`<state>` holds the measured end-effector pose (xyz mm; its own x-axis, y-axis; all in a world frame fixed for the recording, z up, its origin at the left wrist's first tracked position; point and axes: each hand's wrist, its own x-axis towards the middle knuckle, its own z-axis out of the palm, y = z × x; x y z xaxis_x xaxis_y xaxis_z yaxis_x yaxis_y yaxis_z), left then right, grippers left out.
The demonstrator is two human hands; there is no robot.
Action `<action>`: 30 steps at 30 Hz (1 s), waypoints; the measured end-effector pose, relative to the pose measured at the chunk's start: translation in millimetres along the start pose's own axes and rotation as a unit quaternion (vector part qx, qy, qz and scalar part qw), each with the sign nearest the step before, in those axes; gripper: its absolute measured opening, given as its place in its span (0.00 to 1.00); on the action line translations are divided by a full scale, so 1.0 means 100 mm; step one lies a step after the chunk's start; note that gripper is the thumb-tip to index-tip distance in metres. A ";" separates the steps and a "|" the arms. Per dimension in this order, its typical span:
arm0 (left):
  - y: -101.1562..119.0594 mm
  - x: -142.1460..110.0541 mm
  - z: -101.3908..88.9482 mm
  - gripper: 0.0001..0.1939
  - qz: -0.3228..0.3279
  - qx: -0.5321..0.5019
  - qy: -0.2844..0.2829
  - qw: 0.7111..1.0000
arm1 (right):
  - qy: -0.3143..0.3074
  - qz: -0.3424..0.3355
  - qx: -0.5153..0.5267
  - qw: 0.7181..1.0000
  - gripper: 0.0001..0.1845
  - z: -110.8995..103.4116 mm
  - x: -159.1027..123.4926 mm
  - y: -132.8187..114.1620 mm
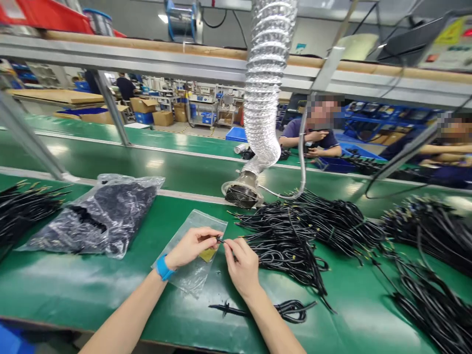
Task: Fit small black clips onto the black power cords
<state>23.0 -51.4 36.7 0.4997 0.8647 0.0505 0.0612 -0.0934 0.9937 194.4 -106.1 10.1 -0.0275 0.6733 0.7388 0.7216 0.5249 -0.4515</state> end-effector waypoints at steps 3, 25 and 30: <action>-0.01 0.00 -0.02 0.16 -0.003 0.027 -0.021 0.999 | -0.015 0.000 -0.025 1.000 0.14 0.00 -0.02 0.01; -0.09 -0.06 0.10 0.14 0.158 0.224 0.048 0.961 | -0.092 0.180 0.107 0.973 0.17 0.00 -0.03 0.05; -0.15 -0.07 0.14 0.15 0.175 0.244 0.070 0.951 | -0.105 0.167 0.077 0.977 0.17 0.03 -0.04 0.05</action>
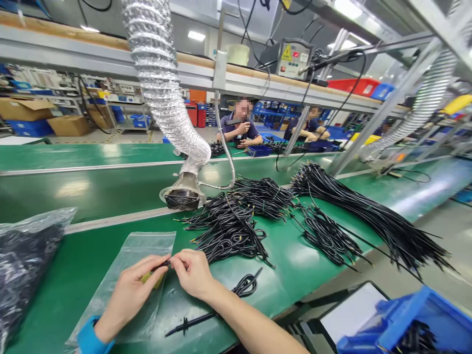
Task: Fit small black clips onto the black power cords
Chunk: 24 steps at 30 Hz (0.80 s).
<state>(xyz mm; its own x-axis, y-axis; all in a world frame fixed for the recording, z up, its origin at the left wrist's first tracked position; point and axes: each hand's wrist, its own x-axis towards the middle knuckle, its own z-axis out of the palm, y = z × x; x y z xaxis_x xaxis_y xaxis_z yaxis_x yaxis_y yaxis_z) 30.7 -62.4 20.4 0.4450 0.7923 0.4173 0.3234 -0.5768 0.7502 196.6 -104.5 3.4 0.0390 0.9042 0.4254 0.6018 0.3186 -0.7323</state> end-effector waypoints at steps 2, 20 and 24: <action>-0.03 -0.01 0.01 0.16 -0.009 0.002 0.011 1.000 | -0.006 -0.006 -0.017 1.000 0.18 0.01 0.00 0.00; -0.01 0.02 0.03 0.15 -0.022 0.009 0.018 1.000 | -0.014 -0.008 -0.013 1.000 0.14 -0.05 0.02 -0.04; 0.12 0.00 -0.03 0.19 -0.076 -0.013 0.044 0.996 | 0.046 -0.044 0.048 0.997 0.14 -0.08 -0.01 -0.12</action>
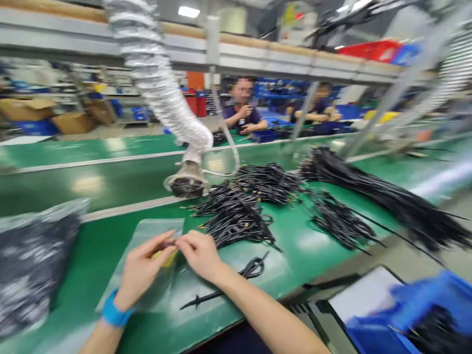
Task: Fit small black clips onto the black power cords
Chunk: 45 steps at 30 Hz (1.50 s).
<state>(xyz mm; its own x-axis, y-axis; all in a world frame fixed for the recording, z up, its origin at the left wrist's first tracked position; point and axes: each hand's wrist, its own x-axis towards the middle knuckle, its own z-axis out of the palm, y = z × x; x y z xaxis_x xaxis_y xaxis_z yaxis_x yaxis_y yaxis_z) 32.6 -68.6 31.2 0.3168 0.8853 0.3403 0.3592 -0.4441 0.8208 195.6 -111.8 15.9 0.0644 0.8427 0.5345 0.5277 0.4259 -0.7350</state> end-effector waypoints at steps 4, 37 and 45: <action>0.06 0.01 0.00 0.11 0.004 -0.044 0.006 0.999 | 0.033 -0.017 0.036 0.999 0.10 0.00 0.00 0.02; -0.03 0.01 0.09 0.09 -0.020 -0.185 -0.015 0.982 | -0.054 -0.104 -0.064 0.991 0.17 -0.02 0.01 0.11; 0.04 -0.01 0.09 0.09 -0.012 -0.217 0.024 0.976 | -0.056 -0.134 -0.086 0.986 0.20 -0.10 0.05 0.10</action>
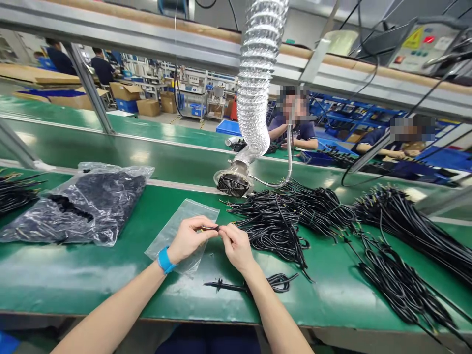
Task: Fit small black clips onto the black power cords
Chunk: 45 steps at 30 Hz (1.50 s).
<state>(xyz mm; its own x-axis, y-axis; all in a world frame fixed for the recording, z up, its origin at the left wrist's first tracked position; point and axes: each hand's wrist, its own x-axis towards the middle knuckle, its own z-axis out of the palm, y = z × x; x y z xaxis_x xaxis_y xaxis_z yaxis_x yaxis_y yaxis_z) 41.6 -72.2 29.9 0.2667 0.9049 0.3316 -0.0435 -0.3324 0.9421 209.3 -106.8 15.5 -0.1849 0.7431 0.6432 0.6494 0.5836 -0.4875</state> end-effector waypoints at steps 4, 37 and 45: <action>0.04 0.00 -0.01 0.12 -0.047 -0.040 0.050 0.997 | -0.042 0.020 -0.021 0.999 0.22 -0.13 0.04 0.04; 0.08 -0.55 0.51 0.40 0.195 0.391 -0.366 0.822 | 0.143 0.160 -0.297 0.931 0.22 -1.27 -0.21 0.82; -0.02 -0.66 0.60 0.28 0.218 0.446 -0.365 0.788 | 0.149 0.146 -0.257 0.944 0.24 -1.19 0.10 0.99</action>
<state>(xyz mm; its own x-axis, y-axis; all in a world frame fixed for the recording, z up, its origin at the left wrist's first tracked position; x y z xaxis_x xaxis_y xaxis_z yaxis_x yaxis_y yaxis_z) 82.0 -147.8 3.2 0.9103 0.3674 0.1908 0.3227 -0.9184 0.2290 359.5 -80.7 43.8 0.2236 0.6775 0.7007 0.9266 0.0751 -0.3684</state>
